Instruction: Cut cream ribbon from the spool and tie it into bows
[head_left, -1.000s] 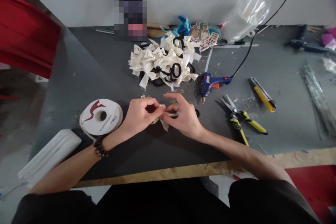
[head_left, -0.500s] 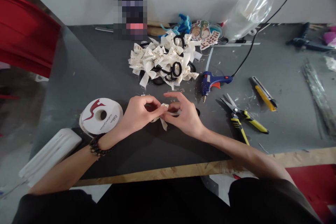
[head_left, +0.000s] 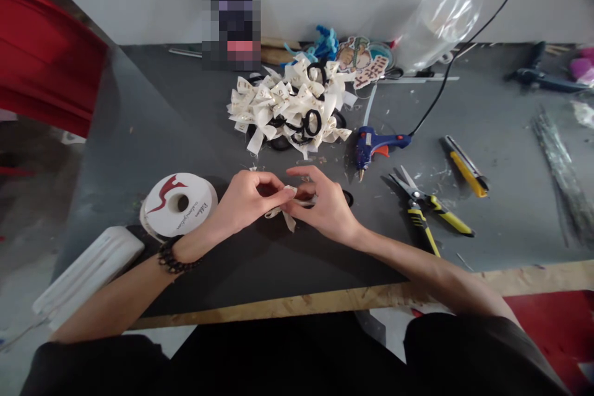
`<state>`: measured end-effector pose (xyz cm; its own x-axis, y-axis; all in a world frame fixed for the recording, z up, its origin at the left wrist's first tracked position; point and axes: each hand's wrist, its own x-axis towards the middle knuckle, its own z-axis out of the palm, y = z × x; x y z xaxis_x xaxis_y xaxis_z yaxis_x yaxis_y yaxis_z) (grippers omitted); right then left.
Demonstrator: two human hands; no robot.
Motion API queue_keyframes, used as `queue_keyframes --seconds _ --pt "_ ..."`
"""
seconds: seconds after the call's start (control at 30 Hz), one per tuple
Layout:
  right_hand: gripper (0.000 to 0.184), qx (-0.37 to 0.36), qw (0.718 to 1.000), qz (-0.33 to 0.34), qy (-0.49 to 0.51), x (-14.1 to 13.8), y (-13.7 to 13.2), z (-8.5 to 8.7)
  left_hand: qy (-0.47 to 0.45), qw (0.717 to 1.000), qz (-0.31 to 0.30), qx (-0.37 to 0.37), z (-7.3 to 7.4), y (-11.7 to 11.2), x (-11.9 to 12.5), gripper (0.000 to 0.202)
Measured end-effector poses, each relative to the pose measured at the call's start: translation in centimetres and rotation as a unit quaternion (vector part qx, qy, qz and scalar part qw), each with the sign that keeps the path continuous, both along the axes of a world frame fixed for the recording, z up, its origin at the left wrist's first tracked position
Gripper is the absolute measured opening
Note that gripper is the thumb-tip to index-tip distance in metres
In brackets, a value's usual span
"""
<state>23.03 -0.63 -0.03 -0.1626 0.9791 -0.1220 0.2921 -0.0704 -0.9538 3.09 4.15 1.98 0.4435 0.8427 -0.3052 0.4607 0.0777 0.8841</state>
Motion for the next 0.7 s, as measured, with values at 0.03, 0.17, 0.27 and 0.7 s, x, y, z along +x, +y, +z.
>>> queue_keyframes --seconds 0.03,0.17,0.27,0.7 --pt "0.054 -0.001 1.000 0.000 0.003 0.00 -0.03 0.08 0.011 1.000 -0.001 0.012 0.05 0.06 -0.01 0.036" --pt "0.058 -0.005 1.000 0.002 0.020 -0.02 -0.13 0.23 0.041 0.997 0.004 0.059 0.24 0.10 0.03 0.040" --pt "0.059 -0.003 1.000 0.003 0.010 -0.03 -0.17 0.16 0.038 0.995 0.023 0.086 0.29 0.16 -0.01 0.045" --pt "0.072 -0.039 0.999 -0.007 0.029 -0.01 0.08 -0.39 0.020 0.999 -0.027 0.013 0.20 0.88 -0.94 0.028"
